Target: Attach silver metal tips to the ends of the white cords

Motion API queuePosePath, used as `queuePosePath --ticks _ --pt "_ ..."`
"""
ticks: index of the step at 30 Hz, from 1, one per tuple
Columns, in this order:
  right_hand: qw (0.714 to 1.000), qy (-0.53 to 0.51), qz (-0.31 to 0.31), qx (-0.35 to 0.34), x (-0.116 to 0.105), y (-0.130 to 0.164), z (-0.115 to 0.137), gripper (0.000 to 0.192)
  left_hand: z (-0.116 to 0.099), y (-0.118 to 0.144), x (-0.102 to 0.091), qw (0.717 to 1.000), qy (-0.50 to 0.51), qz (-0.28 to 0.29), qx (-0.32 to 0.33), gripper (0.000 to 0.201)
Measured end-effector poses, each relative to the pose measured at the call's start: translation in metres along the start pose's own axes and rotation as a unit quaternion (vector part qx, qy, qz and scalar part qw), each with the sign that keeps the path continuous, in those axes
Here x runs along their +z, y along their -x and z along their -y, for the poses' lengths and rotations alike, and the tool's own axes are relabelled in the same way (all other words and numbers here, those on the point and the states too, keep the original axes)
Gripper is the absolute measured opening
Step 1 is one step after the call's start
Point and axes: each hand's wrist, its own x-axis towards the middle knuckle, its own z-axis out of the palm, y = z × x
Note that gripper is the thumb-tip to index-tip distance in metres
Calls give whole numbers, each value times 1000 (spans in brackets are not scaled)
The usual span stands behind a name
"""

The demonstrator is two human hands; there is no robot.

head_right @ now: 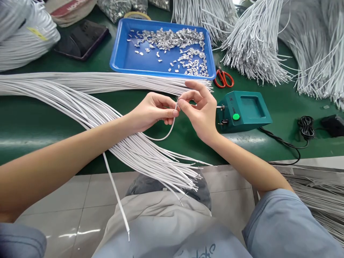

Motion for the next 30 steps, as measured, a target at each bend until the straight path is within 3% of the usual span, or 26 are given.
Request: queuePosePath --ticks 10,17,27,30 --pt "999 0 43 22 -4 -2 -5 23 2 0 0 1000 -9 -2 2 39" --pt "1000 16 18 2 -4 -3 -6 23 2 0 -1 1000 -10 -21 6 36" --pt "999 -15 43 18 -2 -2 5 34 -1 2 0 998 -35 37 33 48" --pt "999 -1 45 6 -2 -2 8 31 -2 2 1 998 -41 28 38 50"
